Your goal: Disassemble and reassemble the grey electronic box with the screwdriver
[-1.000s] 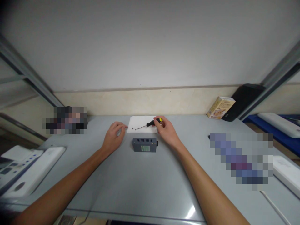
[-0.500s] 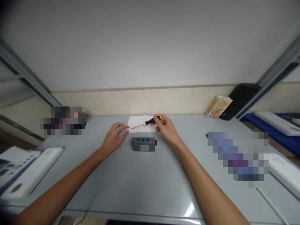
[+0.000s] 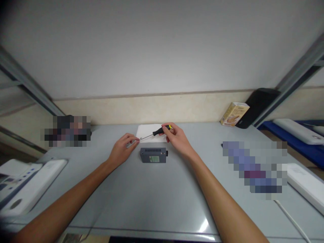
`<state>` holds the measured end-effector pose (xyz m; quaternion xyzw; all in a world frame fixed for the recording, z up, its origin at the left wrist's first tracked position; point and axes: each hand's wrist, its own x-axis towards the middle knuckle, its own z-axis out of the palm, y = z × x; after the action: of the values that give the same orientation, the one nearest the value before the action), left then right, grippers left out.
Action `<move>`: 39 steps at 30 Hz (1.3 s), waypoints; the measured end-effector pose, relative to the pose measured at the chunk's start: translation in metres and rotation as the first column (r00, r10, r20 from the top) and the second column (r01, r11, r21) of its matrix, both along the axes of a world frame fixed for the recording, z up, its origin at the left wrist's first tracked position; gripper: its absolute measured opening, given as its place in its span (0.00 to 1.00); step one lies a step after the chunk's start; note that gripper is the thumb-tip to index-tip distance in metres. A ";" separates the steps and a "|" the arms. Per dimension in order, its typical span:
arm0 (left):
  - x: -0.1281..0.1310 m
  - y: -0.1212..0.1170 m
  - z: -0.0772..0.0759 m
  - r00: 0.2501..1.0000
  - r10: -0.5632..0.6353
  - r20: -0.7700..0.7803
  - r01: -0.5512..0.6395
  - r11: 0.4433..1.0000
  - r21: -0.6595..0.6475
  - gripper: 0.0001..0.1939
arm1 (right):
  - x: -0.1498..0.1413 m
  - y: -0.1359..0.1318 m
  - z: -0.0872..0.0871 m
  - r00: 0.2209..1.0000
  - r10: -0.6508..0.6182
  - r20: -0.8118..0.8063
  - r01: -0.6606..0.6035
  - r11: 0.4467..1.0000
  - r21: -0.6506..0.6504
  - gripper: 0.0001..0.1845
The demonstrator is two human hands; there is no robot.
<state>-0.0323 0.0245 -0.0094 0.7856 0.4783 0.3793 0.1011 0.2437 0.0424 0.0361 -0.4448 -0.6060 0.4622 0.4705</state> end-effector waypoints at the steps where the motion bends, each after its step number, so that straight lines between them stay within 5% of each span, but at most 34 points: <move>1: 0.000 0.000 0.001 1.000 -0.004 0.004 0.004 1.000 0.000 0.09 | 0.000 0.000 0.000 1.000 0.000 0.001 0.000 1.000 -0.003 0.23; 14: 0.003 0.000 0.000 0.996 -0.010 0.093 0.008 1.000 0.022 0.07 | 0.000 0.000 0.002 1.000 0.005 0.000 -0.005 1.000 -0.005 0.23; 39: 0.009 -0.006 0.006 0.935 0.076 0.345 0.009 0.971 -0.237 0.13 | -0.004 -0.006 0.010 0.996 -0.030 -0.086 0.035 0.998 0.049 0.24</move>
<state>-0.0232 0.0187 -0.0033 0.6792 0.5074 0.4562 0.2705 0.2395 0.0367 0.0463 -0.4224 -0.5895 0.4576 0.5145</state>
